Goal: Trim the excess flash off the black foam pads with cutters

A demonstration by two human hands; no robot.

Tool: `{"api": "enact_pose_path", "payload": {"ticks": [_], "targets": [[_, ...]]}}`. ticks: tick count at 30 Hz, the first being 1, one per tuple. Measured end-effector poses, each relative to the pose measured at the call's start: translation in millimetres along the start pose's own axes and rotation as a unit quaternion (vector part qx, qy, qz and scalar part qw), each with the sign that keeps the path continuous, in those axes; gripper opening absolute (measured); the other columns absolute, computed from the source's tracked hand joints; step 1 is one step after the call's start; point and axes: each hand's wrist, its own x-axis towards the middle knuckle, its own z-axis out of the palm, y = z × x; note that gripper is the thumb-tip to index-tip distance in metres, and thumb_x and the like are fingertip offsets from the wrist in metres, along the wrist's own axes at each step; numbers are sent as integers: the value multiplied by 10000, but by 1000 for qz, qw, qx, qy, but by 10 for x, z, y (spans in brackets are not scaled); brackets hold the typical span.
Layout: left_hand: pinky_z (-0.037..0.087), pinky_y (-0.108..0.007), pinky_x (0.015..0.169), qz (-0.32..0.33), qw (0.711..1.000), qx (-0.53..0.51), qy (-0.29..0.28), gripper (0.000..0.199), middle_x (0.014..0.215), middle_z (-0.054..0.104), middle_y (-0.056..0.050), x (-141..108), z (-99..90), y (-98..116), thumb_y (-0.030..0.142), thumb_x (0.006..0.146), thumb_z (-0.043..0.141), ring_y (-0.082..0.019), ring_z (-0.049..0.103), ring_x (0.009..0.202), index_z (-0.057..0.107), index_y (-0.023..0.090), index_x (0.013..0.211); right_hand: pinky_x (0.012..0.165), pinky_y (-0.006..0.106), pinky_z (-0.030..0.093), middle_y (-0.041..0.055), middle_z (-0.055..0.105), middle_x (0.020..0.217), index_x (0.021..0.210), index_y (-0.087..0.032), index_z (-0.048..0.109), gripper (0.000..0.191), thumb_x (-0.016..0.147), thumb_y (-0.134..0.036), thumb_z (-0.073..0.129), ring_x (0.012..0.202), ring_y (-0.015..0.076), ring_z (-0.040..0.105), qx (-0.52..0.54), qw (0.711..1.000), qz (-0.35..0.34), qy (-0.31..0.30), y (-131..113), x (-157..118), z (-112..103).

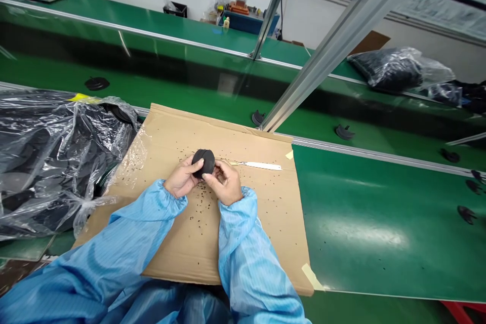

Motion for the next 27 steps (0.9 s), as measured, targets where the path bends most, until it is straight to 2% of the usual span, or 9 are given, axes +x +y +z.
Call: {"api": "enact_pose_path", "payload": {"ticks": [4,6,12,19,23,27], "targets": [[486,-219,552,-21,1000,8,8,402,820,629,-22,-5,-13,-8,293,708,758,-130,617,698,563,183,1042,735,321,536,67,609,944,1152,-202,629,392,814,-397,669,841,189,600,-15,999,-45,-9,-8,-12,9],[468,-205,514,-31,999,10,-9,370,785,606,-14,-11,-18,-8,350,729,739,-113,591,650,569,175,1007,740,328,545,70,627,947,1161,-212,637,341,858,-367,619,843,186,613,-39,997,-63,-4,-16,-9,14],[475,-213,548,-35,997,10,-65,350,734,549,7,-28,-39,-9,440,758,699,-77,526,600,589,163,942,734,324,549,66,686,891,1035,-212,697,220,924,-301,529,802,176,647,-134,984,-109,33,-52,12,35],[451,-210,526,-32,997,34,-63,495,734,551,13,-37,-32,-25,464,685,758,-80,526,597,564,168,1031,706,292,541,53,697,855,1018,-207,704,198,926,-247,532,767,158,649,-173,973,-146,51,-33,-3,42],[431,-210,509,-16,997,52,-62,551,726,551,19,-54,-2,-38,462,663,774,-82,520,583,537,171,1066,695,285,539,47,696,821,968,-206,711,200,925,-276,528,735,157,645,-195,969,-138,69,-39,-15,52],[427,-210,521,19,998,52,-25,530,785,586,9,-27,23,-49,431,661,782,-78,526,597,544,166,1053,741,318,540,59,688,841,994,-209,703,262,936,-358,496,768,180,643,-170,980,-75,67,-30,-20,62]]}}
